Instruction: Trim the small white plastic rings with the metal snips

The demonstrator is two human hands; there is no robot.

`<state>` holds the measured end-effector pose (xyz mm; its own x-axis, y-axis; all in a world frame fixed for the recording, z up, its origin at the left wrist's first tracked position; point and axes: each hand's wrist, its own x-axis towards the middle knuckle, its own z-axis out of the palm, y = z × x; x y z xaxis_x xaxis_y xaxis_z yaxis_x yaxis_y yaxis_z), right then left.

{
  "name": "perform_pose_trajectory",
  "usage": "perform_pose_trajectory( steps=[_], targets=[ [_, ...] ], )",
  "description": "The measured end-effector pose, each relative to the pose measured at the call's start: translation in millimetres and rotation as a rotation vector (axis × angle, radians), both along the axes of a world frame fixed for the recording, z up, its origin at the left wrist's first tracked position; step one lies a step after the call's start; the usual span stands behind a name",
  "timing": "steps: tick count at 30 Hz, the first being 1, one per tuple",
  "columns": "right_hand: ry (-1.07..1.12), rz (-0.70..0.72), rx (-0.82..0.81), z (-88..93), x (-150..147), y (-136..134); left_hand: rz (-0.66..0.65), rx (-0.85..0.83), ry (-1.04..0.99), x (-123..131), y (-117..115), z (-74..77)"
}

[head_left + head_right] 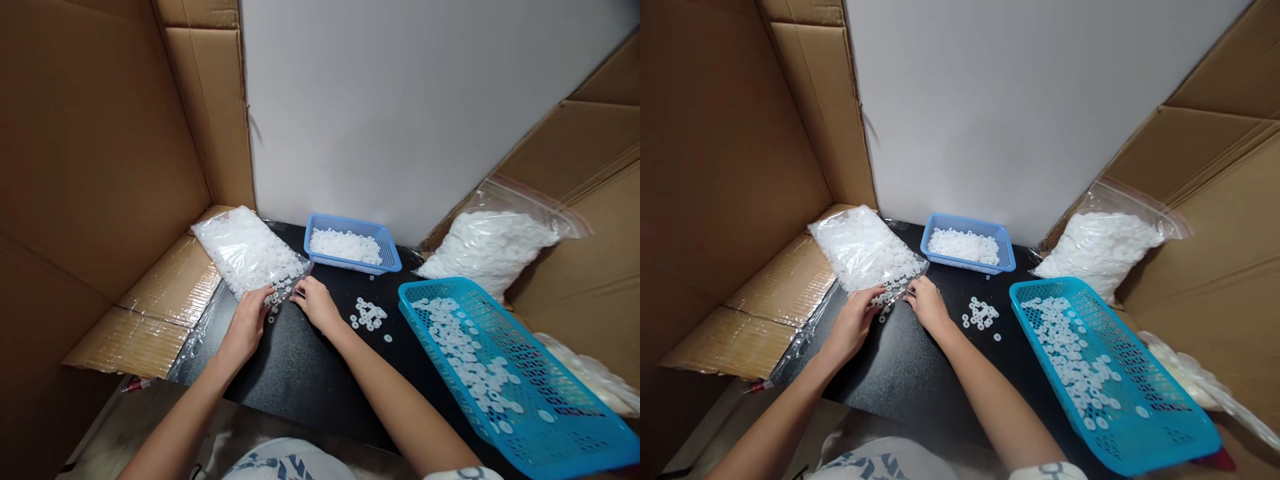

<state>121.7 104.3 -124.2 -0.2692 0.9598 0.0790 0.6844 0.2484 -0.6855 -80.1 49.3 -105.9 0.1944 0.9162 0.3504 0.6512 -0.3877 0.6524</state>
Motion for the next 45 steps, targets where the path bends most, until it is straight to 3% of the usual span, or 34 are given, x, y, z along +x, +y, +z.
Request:
perform_pose_trajectory(
  steps=[5, 11, 17, 21, 25, 32, 39, 45],
  targets=[
    [0.034, 0.01, 0.021, -1.2, -3.8, 9.3, -0.006, 0.037, 0.05, -10.7, -0.7, -2.3],
    [0.139, 0.045, 0.005, -7.4, -18.4, 8.8, -0.019, 0.006, 0.069, -5.7, -0.1, -0.9],
    [0.384, 0.012, -0.058, 2.1, -3.7, -6.8, -0.036, -0.1, -0.097, 2.9, -1.8, 5.9],
    [0.63, -0.037, -0.09, 22.6, 6.5, -33.5, -0.084, -0.235, -0.344, 13.2, -7.6, 19.6],
    [0.815, -0.07, -0.099, 49.7, 16.3, -64.1, -0.185, -0.448, -0.613, 28.5, -17.3, 42.3],
    [0.968, 0.009, -0.08, 75.7, 32.3, -94.1, -0.294, -0.899, -1.063, 52.3, -29.2, 82.9],
    [0.952, 0.011, 0.037, 78.8, 39.3, -111.9, -0.27, -0.927, -1.149, 67.8, -35.7, 92.8],
    [1.002, -0.044, 0.154, 87.1, 35.4, -124.4, -0.386, -1.042, -1.307, 78.0, -45.3, 101.0]
  ],
)
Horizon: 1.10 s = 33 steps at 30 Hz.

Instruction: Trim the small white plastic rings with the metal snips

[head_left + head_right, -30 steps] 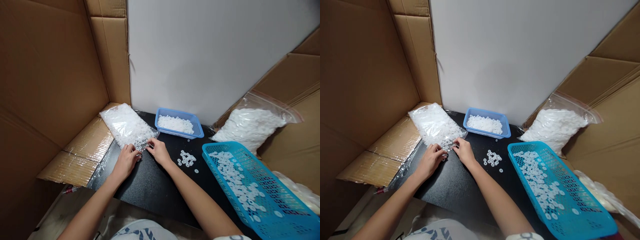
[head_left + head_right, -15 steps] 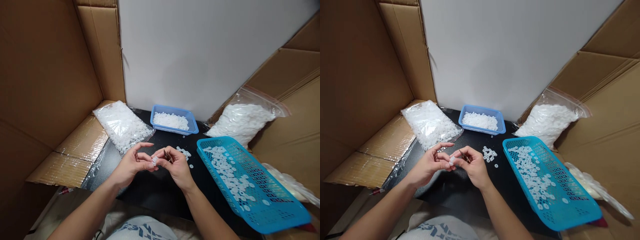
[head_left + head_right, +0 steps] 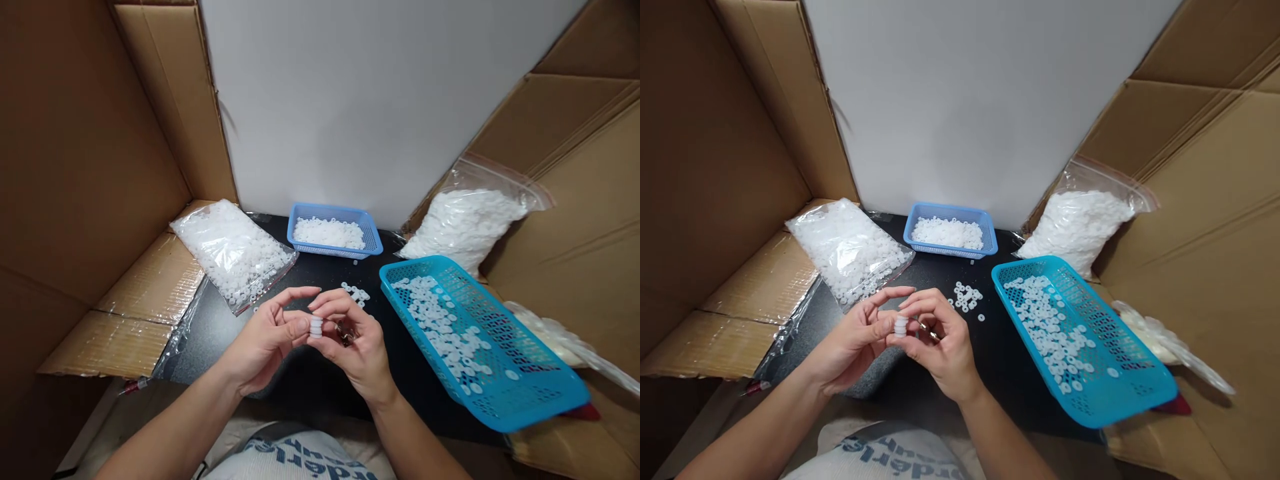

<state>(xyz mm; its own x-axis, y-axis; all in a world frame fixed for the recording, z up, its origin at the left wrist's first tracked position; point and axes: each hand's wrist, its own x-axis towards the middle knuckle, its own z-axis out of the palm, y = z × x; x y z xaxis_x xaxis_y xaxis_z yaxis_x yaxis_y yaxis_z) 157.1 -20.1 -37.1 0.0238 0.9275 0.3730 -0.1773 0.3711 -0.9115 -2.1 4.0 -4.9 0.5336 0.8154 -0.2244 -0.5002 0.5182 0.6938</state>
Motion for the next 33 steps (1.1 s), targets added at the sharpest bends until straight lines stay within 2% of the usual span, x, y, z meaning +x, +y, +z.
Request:
perform_pose_trajectory(
  steps=[6, 20, 28, 33],
  targets=[
    [0.021, 0.043, -0.017, 2.0, -2.6, -8.2, -0.041, -0.014, -0.117, 6.2, -8.1, 3.0],
    [0.068, 0.091, -0.021, 6.6, -5.4, -9.6, -0.079, -0.059, -0.181, 3.1, -12.3, 11.1],
    [0.007, 0.069, -0.027, 6.8, -5.7, -11.4, -0.021, -0.004, -0.117, 4.8, -12.8, 9.4],
    [0.011, 0.049, -0.023, 5.6, -3.9, -10.1, -0.081, 0.014, -0.099, 2.4, -14.1, 8.8]
  ],
)
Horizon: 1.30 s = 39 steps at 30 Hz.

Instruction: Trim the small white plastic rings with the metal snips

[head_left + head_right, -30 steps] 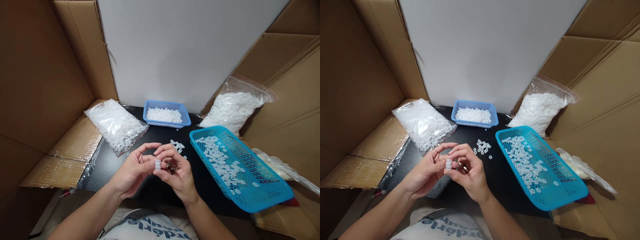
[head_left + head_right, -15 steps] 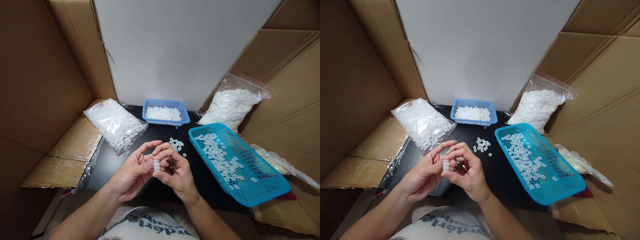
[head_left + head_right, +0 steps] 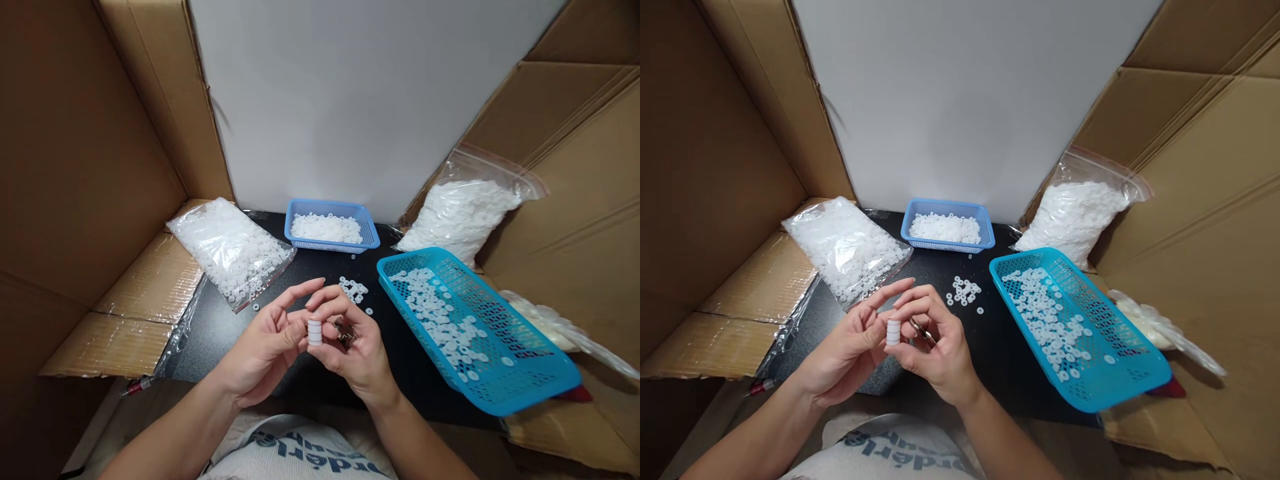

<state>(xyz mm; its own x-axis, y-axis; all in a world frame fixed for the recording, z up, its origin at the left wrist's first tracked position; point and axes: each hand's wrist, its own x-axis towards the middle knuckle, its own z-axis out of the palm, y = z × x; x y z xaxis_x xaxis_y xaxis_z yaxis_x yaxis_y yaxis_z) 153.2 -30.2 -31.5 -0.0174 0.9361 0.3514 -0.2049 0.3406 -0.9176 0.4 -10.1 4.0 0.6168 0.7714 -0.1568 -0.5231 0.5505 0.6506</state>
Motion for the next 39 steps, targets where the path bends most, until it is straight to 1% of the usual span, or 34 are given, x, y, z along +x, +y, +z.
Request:
perform_pose_trajectory(
  steps=[2, 7, 17, 20, 23, 25, 29, 31, 33, 35, 37, 39],
  targets=[
    [-0.003, 0.006, 0.002, -0.8, 0.5, 0.0, -0.012, 0.007, 0.017, -0.8, -0.6, 0.3],
    [0.037, 0.044, 0.022, -2.6, -0.5, -1.2, 0.027, 0.016, 0.024, -0.1, -1.7, 1.4],
    [0.037, 0.038, -0.002, -2.4, -2.1, -2.6, 0.064, 0.033, 0.017, 2.9, -1.2, 3.3],
    [0.019, 0.008, 0.007, 0.9, -2.1, -3.5, 0.117, 0.063, 0.045, 0.9, -1.4, 1.4],
    [-0.066, -0.067, -0.003, 5.9, -1.8, -6.0, 0.208, 0.179, 0.096, -1.5, -2.8, -2.1],
    [-0.158, -0.152, 0.013, 9.1, -2.3, -7.8, 0.244, 0.243, 0.142, -1.8, -4.2, -4.5],
    [-0.39, -0.377, 0.184, 13.0, -5.9, -9.7, 0.321, 0.268, 0.208, 1.5, -6.7, -9.3],
    [-0.476, -0.448, 0.26, 14.5, -7.8, -10.2, 0.357, 0.269, 0.224, 3.3, -7.8, -12.3],
    [-0.515, -0.447, 0.277, 16.6, -8.5, -11.2, 0.387, 0.275, 0.24, 4.0, -8.7, -15.1],
    [-0.522, -0.397, 0.253, 19.5, -7.0, -12.7, 0.423, 0.279, 0.247, 3.7, -9.4, -16.6],
    [-0.509, -0.337, 0.217, 22.8, -2.8, -14.1, 0.447, 0.272, 0.24, 2.8, -9.2, -15.7],
    [-0.484, -0.308, 0.196, 25.8, 3.6, -14.6, 0.447, 0.251, 0.222, 1.8, -7.8, -12.1]
  ],
)
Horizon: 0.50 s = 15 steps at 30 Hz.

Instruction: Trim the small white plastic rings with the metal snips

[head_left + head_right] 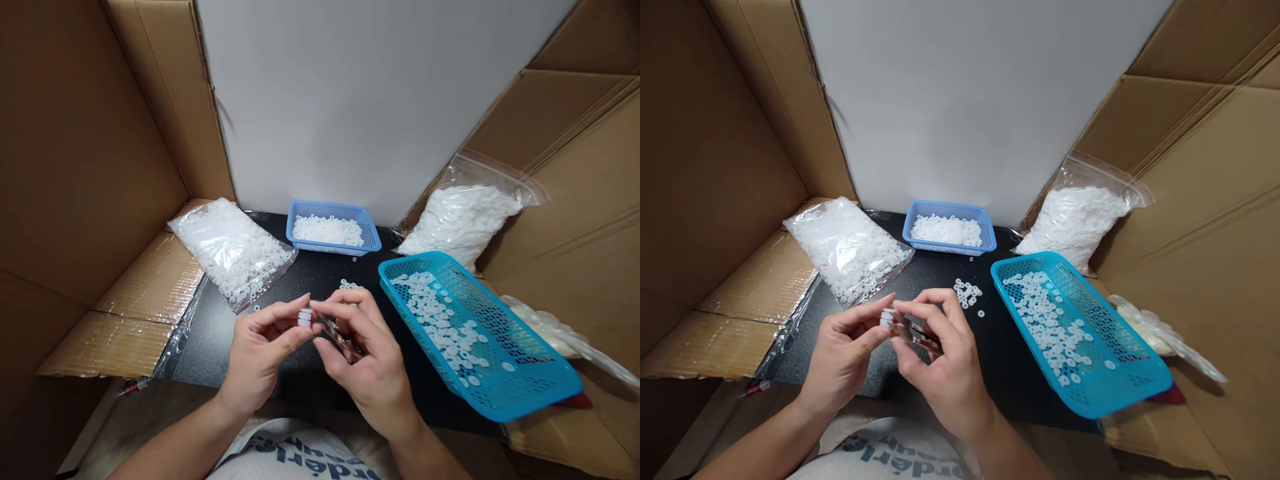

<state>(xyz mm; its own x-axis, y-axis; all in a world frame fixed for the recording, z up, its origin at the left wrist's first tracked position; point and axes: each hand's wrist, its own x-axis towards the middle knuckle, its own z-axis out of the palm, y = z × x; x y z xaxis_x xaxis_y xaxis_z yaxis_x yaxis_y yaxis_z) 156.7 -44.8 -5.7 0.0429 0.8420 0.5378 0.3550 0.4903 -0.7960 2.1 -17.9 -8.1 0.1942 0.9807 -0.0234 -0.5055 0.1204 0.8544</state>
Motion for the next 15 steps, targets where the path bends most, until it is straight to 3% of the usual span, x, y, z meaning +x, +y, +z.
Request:
perform_pose_trajectory(
  steps=[3, 8, 15],
  targets=[
    [-0.033, -0.019, 0.044, 3.7, 10.2, 1.0, -0.037, -0.056, -0.033, -1.9, 2.9, 8.0],
    [-0.321, -0.074, 0.255, 6.4, 16.6, 2.1, -0.084, -0.137, -0.081, -4.1, 3.9, 18.0],
    [-0.526, -0.112, 0.374, 5.4, 15.5, 0.3, -0.05, -0.157, -0.064, -2.3, 0.4, 22.6]
  ],
)
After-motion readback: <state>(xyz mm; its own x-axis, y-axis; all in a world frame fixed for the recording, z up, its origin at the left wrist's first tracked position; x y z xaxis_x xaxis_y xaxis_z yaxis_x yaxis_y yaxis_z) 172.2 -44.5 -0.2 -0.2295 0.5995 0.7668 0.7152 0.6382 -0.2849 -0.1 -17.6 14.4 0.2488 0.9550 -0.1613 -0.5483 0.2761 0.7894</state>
